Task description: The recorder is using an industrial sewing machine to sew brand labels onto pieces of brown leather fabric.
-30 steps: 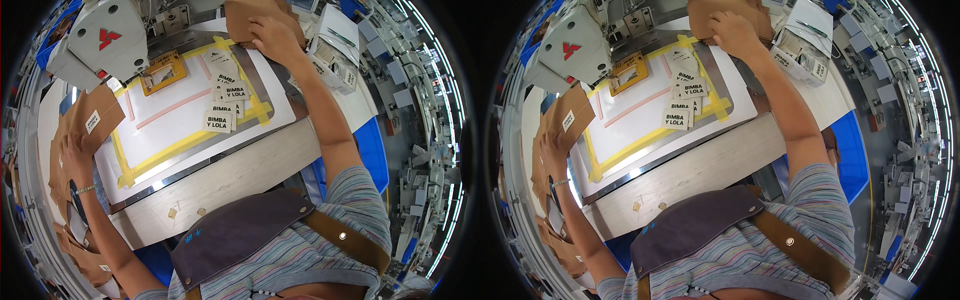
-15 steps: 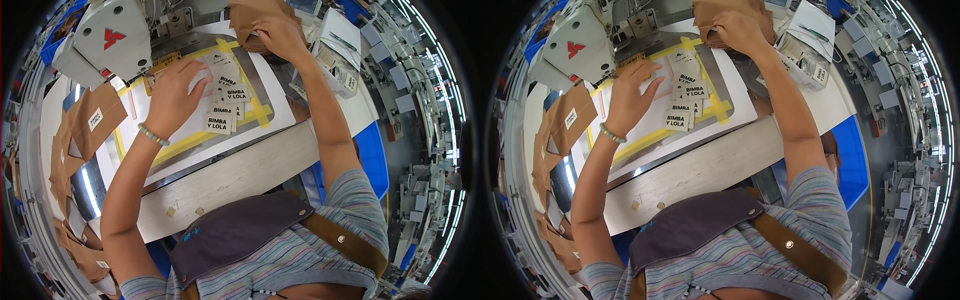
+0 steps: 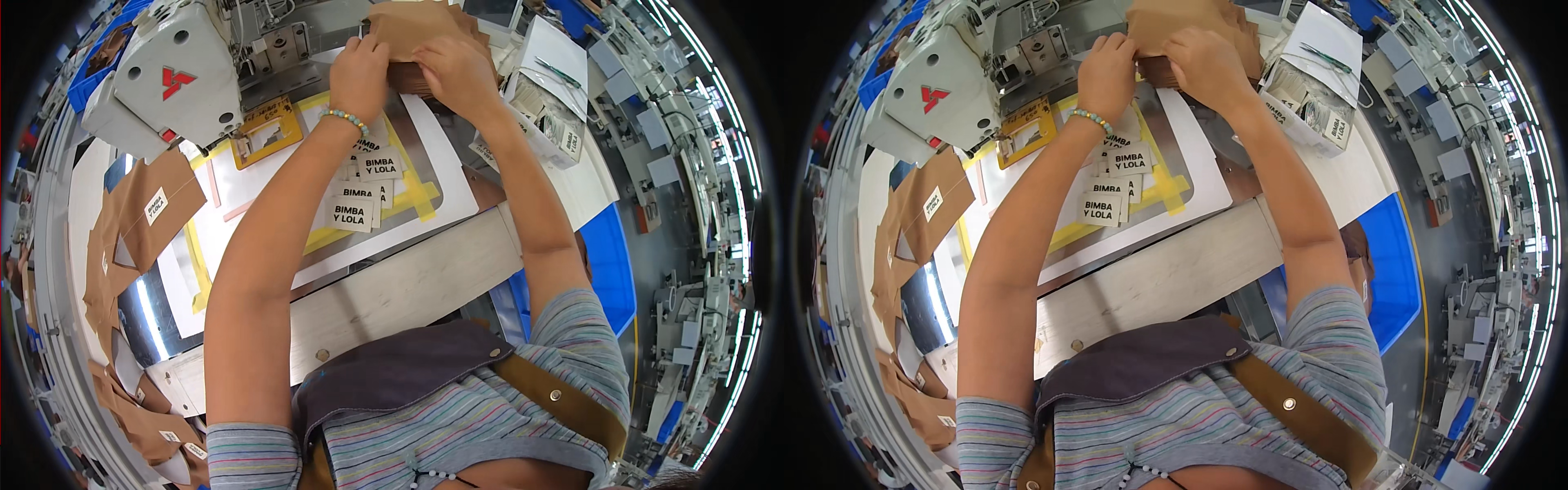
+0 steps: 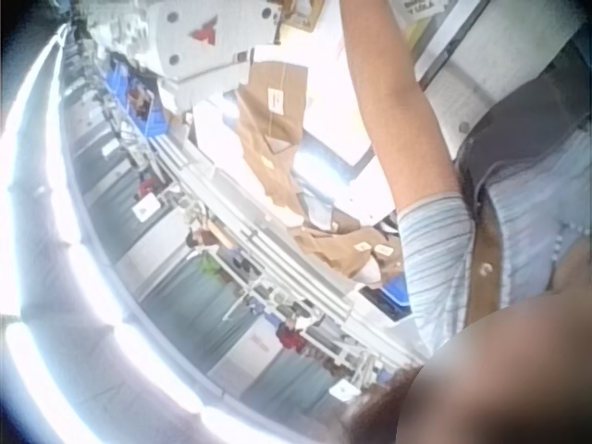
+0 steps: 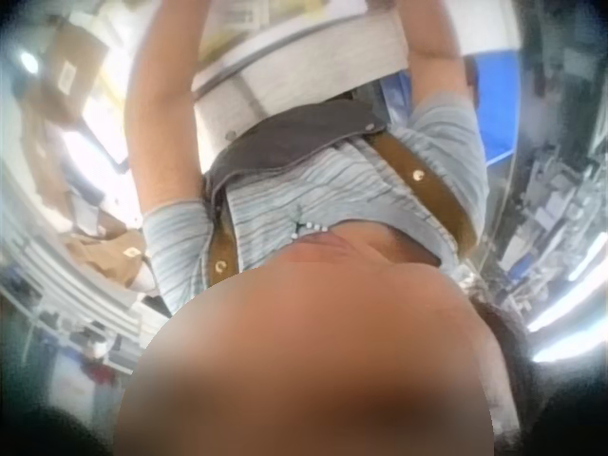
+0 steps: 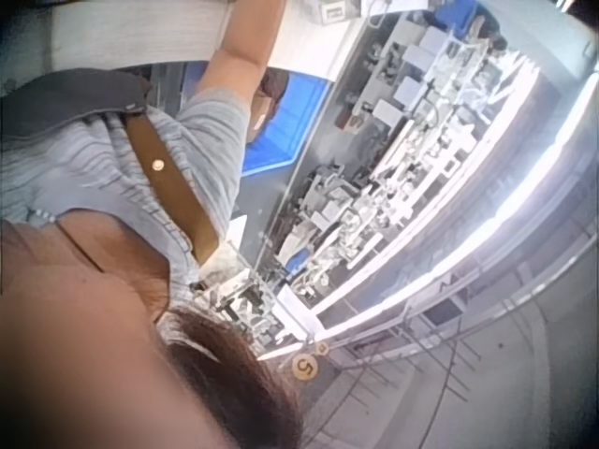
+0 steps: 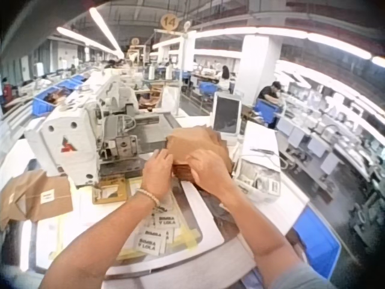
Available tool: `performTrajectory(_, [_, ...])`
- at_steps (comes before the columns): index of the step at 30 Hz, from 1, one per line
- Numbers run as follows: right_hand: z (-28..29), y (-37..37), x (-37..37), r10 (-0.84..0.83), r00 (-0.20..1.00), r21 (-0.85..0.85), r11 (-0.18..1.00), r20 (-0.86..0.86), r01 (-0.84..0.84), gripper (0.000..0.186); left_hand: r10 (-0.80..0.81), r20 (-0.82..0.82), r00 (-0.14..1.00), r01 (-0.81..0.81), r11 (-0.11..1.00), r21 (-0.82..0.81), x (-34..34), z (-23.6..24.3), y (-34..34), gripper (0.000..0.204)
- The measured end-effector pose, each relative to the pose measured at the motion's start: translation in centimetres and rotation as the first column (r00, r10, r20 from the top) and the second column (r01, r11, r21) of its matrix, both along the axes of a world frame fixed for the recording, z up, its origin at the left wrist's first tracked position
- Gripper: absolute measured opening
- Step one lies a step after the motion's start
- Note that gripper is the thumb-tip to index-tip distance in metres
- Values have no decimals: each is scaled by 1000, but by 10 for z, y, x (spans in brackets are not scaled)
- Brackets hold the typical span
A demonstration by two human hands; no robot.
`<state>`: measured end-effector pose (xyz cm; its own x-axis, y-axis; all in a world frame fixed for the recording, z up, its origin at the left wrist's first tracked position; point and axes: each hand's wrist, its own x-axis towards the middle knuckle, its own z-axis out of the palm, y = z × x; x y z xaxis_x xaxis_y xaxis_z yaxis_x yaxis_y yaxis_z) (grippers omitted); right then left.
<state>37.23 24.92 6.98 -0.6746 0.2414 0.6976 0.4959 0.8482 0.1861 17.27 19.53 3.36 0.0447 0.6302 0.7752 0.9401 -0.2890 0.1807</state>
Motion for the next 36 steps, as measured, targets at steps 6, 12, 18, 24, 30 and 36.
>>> performTrajectory(6, [-10, 0, 33, -264, 963, -33, 963, 54, 266, 18, -106, -63, 992, 106, 994, -5, -22, -11, -9, 19])
performTrajectory(12, [19, -5, 22, -235, 955, 187, 945, -182, 268, 18, -48, -79, 996, 55, 995, 83, -29, 0, -7, 21])
performTrajectory(18, [42, -10, 17, -144, 909, -43, 989, -392, 138, 16, -67, -4, 998, 66, 966, 250, -40, 28, -12, 20])
performTrajectory(24, [31, -5, 15, 22, 936, -488, 849, -352, -204, 16, -150, -149, 977, 162, 985, 68, -58, 1, -45, 27])
performTrajectory(30, [22, -18, 23, 163, 979, -487, 850, -121, -201, 14, -174, -323, 930, 133, 981, -144, -60, -25, -94, 31])
performTrajectory(36, [25, -28, 10, 233, 968, -567, 786, -96, -245, 14, -167, -346, 923, 139, 985, -103, -65, -21, -125, 24])
